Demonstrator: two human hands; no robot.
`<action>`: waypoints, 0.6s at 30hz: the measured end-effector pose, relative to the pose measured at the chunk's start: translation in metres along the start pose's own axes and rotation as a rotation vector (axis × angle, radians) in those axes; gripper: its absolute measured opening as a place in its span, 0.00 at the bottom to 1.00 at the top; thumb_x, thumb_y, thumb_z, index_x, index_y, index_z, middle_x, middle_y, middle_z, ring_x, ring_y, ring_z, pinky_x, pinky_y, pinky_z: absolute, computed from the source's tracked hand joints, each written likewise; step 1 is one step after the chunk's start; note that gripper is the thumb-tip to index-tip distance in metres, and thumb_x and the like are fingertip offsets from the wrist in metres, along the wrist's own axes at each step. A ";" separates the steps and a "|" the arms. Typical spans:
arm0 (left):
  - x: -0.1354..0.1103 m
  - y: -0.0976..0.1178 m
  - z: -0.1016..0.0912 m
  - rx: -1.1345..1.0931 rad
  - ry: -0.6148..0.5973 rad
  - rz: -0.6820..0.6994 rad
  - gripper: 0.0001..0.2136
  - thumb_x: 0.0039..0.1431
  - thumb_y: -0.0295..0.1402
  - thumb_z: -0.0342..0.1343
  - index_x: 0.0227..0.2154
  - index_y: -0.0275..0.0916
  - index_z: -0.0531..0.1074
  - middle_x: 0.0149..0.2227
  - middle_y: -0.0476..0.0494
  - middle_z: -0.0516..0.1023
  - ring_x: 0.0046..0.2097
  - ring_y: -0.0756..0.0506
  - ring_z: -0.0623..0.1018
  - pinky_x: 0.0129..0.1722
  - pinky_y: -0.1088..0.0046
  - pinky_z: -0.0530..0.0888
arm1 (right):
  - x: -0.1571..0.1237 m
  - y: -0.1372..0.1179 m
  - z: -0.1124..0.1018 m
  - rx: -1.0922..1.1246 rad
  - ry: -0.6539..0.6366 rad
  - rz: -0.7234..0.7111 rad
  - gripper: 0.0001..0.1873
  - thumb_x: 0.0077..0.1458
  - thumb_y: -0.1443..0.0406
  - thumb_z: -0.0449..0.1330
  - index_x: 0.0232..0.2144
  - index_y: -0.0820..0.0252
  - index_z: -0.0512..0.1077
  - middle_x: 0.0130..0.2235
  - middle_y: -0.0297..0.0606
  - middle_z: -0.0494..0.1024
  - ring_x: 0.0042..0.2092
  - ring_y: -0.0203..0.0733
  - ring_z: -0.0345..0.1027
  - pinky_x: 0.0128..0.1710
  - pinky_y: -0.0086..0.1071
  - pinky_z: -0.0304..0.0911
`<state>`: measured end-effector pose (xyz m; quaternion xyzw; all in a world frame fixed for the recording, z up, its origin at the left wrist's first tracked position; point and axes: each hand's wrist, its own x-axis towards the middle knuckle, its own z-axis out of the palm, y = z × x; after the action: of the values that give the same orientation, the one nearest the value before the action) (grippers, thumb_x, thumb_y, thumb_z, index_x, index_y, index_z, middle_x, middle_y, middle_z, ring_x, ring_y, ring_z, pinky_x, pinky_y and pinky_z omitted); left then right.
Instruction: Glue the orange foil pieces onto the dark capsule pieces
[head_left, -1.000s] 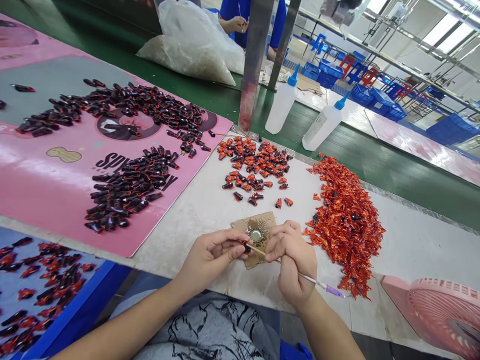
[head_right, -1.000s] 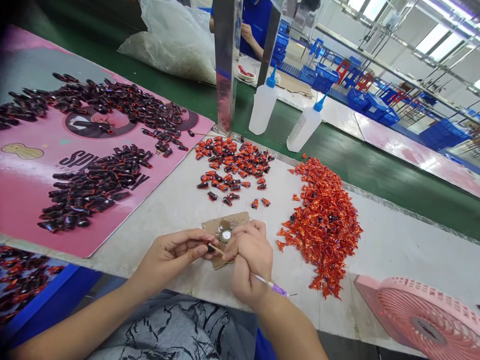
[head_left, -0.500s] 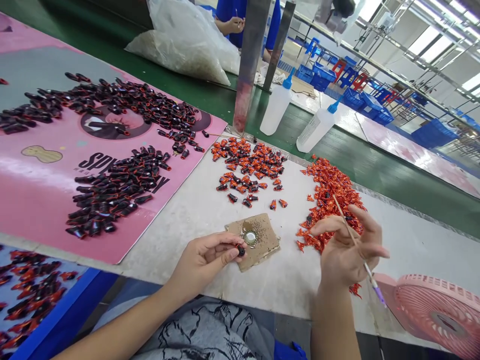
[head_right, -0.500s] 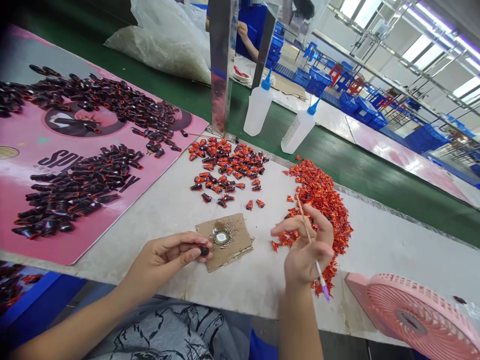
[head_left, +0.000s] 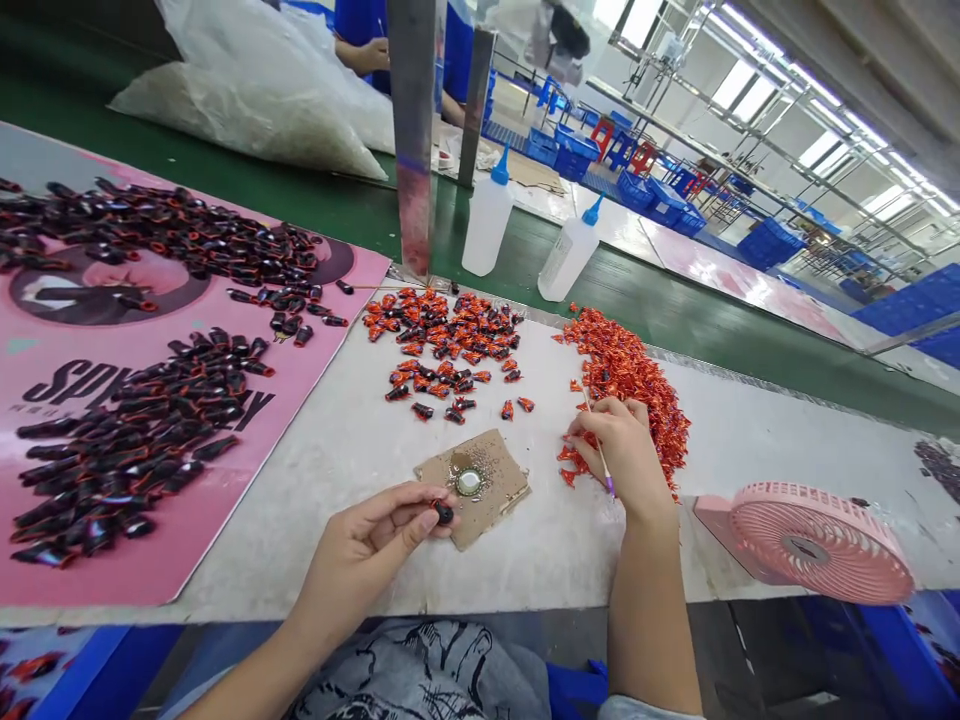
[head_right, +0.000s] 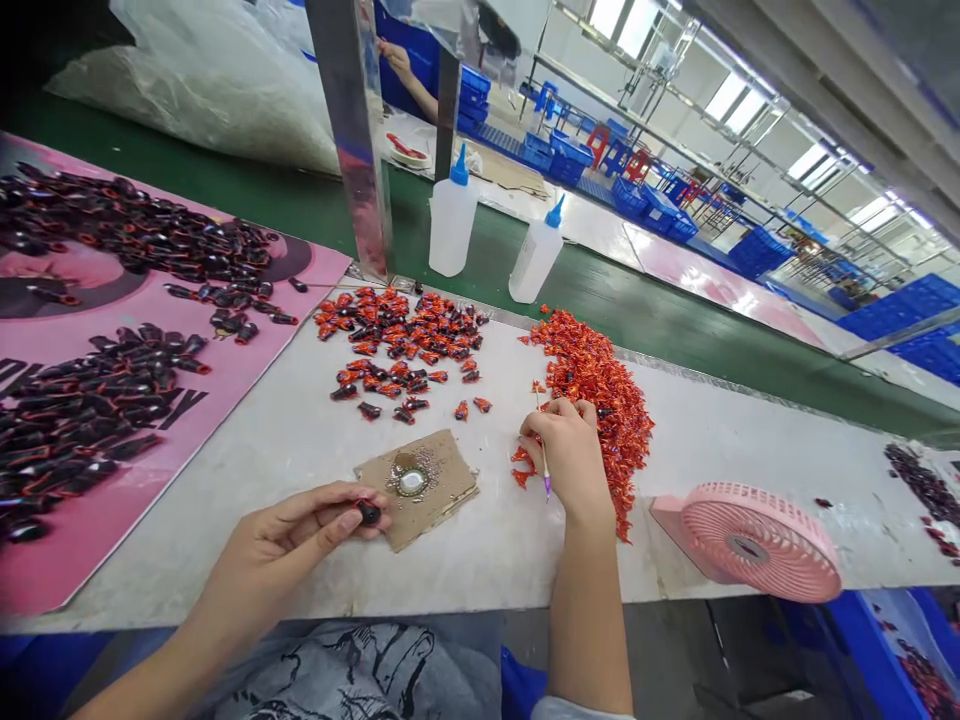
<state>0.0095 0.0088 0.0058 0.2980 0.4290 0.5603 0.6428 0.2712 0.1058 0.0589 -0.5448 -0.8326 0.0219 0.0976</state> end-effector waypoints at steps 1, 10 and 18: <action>0.000 -0.001 -0.001 0.004 -0.003 -0.008 0.11 0.44 0.38 0.73 0.30 0.40 0.83 0.32 0.43 0.85 0.30 0.46 0.83 0.32 0.76 0.82 | -0.002 -0.002 -0.001 0.002 -0.020 0.026 0.06 0.54 0.71 0.64 0.27 0.56 0.77 0.31 0.38 0.78 0.41 0.47 0.67 0.48 0.41 0.51; 0.001 -0.007 -0.004 0.010 -0.009 -0.035 0.14 0.45 0.42 0.72 0.31 0.38 0.82 0.34 0.41 0.84 0.33 0.44 0.82 0.36 0.70 0.82 | 0.005 -0.004 0.006 0.155 0.045 0.042 0.11 0.57 0.73 0.59 0.26 0.57 0.77 0.28 0.38 0.77 0.39 0.46 0.67 0.47 0.43 0.52; -0.011 0.012 0.011 -0.087 -0.035 0.012 0.10 0.44 0.40 0.73 0.26 0.41 0.83 0.38 0.40 0.83 0.41 0.42 0.81 0.41 0.71 0.78 | -0.002 -0.065 0.011 1.178 -0.002 -0.253 0.14 0.56 0.54 0.65 0.27 0.58 0.74 0.28 0.38 0.80 0.32 0.41 0.75 0.32 0.34 0.70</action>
<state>0.0135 0.0018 0.0230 0.2820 0.3909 0.5769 0.6595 0.2110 0.0789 0.0569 -0.2959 -0.7389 0.4680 0.3841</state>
